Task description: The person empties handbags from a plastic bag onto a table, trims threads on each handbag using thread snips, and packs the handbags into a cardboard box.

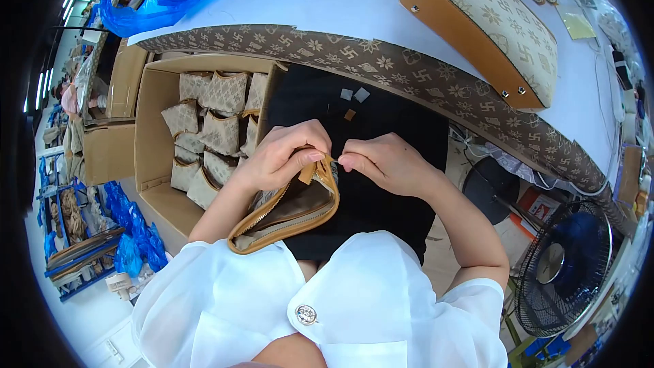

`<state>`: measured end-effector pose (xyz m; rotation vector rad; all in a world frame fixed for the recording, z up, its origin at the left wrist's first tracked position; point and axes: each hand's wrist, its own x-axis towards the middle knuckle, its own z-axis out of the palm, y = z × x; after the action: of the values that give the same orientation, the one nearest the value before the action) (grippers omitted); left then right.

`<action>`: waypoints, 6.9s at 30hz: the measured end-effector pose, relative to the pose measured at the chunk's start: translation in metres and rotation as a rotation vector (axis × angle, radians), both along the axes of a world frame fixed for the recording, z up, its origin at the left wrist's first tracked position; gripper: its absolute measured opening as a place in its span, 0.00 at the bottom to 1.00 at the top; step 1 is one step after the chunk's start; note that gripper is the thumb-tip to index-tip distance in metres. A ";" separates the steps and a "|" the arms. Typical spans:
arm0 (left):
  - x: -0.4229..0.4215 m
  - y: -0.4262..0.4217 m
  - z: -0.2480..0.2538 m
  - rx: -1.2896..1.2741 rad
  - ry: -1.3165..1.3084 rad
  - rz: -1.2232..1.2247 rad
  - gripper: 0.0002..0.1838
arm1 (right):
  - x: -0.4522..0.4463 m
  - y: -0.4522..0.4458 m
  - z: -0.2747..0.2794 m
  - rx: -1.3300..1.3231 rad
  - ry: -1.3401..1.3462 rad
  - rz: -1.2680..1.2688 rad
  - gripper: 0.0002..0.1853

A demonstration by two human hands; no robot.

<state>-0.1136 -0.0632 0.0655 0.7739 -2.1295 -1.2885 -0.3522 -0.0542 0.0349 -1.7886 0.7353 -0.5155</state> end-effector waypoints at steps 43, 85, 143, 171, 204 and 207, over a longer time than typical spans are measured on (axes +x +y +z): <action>-0.016 0.011 0.008 0.028 -0.228 0.033 0.10 | -0.001 0.000 0.071 -0.597 0.578 0.143 0.15; -0.004 0.020 0.017 0.274 -0.081 0.149 0.07 | 0.003 0.029 0.062 -0.419 0.432 -0.103 0.19; 0.008 -0.088 -0.011 -0.324 0.200 0.563 0.12 | 0.069 0.039 -0.054 0.554 0.099 -0.435 0.13; -0.024 -0.099 0.012 0.244 0.532 0.380 0.17 | 0.052 0.047 -0.083 0.342 0.009 -0.193 0.11; 0.517 0.041 -0.223 -0.328 -1.156 1.832 0.27 | 0.095 0.009 -0.074 0.859 0.324 -0.447 0.09; 0.494 0.017 -0.278 0.248 -1.469 1.607 0.35 | 0.098 0.010 -0.072 0.859 0.335 -0.465 0.09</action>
<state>0.3807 -0.0463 -0.2124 3.1369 -0.9305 0.1505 -0.2547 -0.0439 -0.0374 -0.8945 1.3731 -0.1375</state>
